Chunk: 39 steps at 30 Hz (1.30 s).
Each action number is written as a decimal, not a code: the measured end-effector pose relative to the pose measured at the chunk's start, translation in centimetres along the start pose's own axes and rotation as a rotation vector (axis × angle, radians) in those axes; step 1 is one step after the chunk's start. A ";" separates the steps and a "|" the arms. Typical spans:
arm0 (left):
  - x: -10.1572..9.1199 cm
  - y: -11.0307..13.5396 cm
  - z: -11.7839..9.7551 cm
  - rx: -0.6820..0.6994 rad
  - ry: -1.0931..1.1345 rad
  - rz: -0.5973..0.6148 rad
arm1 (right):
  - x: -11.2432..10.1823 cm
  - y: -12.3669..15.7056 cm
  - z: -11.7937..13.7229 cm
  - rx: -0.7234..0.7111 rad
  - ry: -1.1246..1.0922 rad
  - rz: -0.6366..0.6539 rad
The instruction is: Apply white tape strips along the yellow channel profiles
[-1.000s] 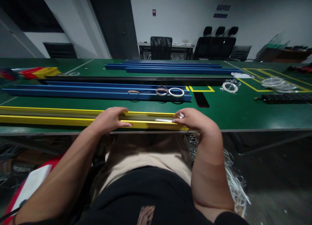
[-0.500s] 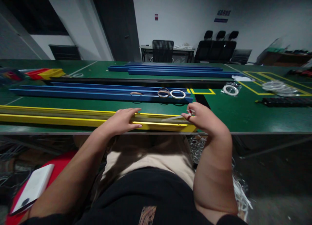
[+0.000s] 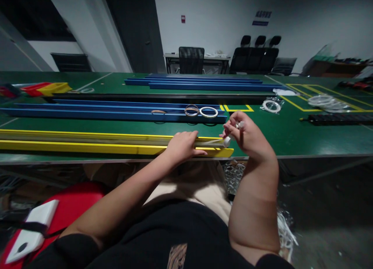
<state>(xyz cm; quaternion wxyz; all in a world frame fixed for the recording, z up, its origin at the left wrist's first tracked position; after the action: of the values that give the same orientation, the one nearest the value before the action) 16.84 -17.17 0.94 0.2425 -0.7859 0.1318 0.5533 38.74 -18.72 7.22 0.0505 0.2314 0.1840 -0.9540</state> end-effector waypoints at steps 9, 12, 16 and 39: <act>-1.2 2.1 4.5 -0.026 0.015 -0.038 | -0.5 -0.2 -1.8 0.123 0.523 0.208; -2.5 3.5 7.3 -0.060 0.028 -0.035 | 0.8 -0.5 -2.0 0.145 0.569 0.366; -3.7 4.7 10.0 -0.094 0.041 -0.017 | 3.6 -1.0 -1.5 0.129 0.660 0.463; -3.4 5.3 9.1 -0.057 -0.087 -0.077 | -1.3 -0.4 -0.8 -0.008 0.655 -0.011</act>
<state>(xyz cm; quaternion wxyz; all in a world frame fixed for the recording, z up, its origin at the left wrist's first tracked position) 5.76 -17.05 0.44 0.2464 -0.7722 0.0749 0.5808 40.17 -18.07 7.27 -0.0154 0.5249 0.1955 -0.8282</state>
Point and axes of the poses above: each hand's wrist, its own y-axis away from the middle knuckle, its own x-axis out of the palm, z = x × y, the point moved 2 cm from there along -y, towards the middle knuckle, and after that the axes turned 12 degrees about y, right-handed, at the moved point
